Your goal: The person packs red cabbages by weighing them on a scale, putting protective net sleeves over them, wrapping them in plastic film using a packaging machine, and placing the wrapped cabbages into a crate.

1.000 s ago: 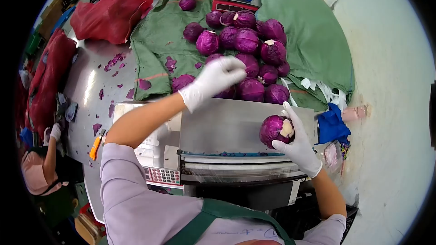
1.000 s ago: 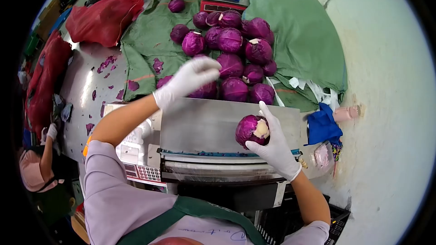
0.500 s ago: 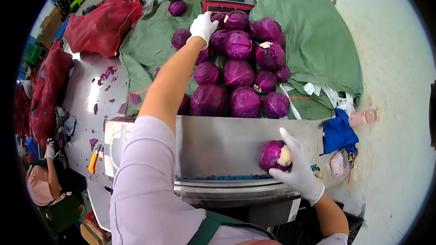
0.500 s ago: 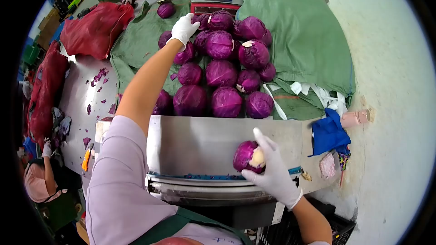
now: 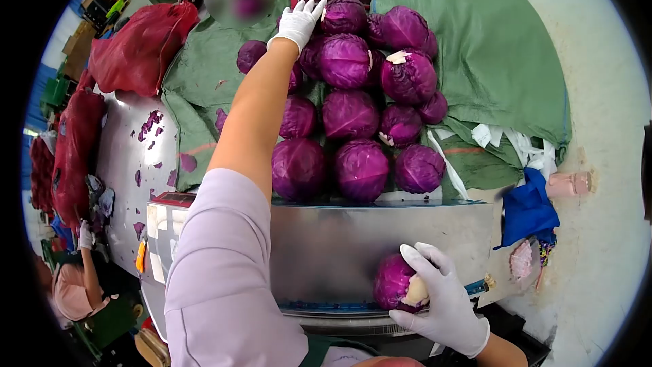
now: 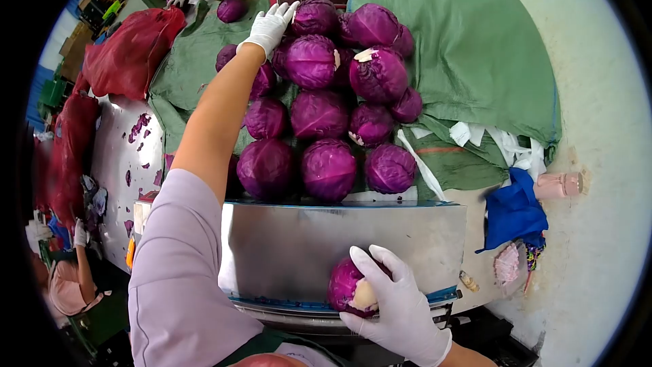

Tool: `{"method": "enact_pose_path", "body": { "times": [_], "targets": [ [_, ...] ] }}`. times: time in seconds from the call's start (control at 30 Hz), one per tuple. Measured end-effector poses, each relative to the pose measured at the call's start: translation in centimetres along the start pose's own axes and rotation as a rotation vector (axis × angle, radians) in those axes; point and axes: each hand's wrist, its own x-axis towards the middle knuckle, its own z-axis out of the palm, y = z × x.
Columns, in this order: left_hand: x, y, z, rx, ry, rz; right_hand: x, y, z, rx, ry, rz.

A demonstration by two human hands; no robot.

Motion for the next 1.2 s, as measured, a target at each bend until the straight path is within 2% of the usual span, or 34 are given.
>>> {"method": "enact_pose_path", "body": {
  "times": [0.07,0.1,0.13,0.2,0.23,0.27,0.33,0.4,0.47,0.53,0.6,0.67,0.73,0.8,0.87,1.0,1.07,1.13,1.2],
  "targets": [
    [0.0,0.4,-1.4,-0.010,-0.111,-0.075,0.1,0.1,0.1,0.029,-0.036,0.025],
    [-0.2,0.2,0.0,0.027,0.080,-0.080,0.1,0.0,0.2,0.016,-0.018,0.009],
    [-0.3,0.1,0.1,0.028,0.078,-0.083,0.1,0.0,0.3,0.000,-0.002,-0.010],
    [-0.3,-1.1,-0.7,-0.074,0.134,0.036,0.1,-0.2,0.3,-0.020,-0.008,-0.008],
    [-0.8,-1.0,-0.9,-0.068,0.272,0.086,0.2,-0.3,0.3,-0.041,-0.006,-0.006],
    [-0.6,-1.7,0.9,-0.105,0.308,0.132,0.2,-0.2,0.3,-0.056,0.006,-0.030],
    [-1.7,-2.4,1.3,-0.290,0.310,0.092,0.0,-0.1,0.8,-0.003,0.035,-0.024],
    [-3.1,-2.8,-0.9,-0.412,0.113,-0.101,0.0,-0.7,0.8,-0.028,0.060,-0.030],
    [-5.2,-4.0,-4.3,-0.350,0.181,-0.101,-0.1,-0.6,0.9,-0.034,0.079,-0.023],
    [-7.0,-5.7,-8.4,-0.607,0.383,-0.199,0.2,-0.2,1.2,-0.051,0.115,-0.075],
    [-10.5,-6.8,-14.6,-0.910,0.320,-0.360,0.1,-0.1,1.4,-0.060,0.150,-0.129],
    [-15.0,-8.4,-17.7,-1.322,0.238,-0.389,0.1,0.1,1.5,-0.036,0.165,-0.149],
    [-21.7,-8.3,-24.4,-1.637,0.087,-0.434,-0.1,0.4,1.6,-0.020,0.182,-0.194],
    [-28.7,-9.0,-27.0,-1.419,0.066,-0.407,-0.3,0.5,1.8,-0.036,0.192,-0.205],
    [-35.8,-9.1,-28.3,-1.035,0.167,-0.340,-0.3,1.0,2.1,-0.046,0.212,-0.264],
    [-47.4,-9.1,-29.7,-0.575,-0.109,-0.343,-0.2,1.8,2.5,-0.032,0.236,-0.281],
    [-51.8,-9.3,-27.0,-0.443,-0.143,-0.314,0.1,2.6,2.7,-0.032,0.258,-0.336],
    [-54.0,-8.2,-27.2,-0.417,-0.223,-0.399,0.4,2.7,2.7,-0.063,0.271,-0.381],
    [-54.9,-7.3,-26.9,-0.322,-0.251,-0.392,0.9,3.1,2.7,-0.060,0.276,-0.348]
  ]
}}
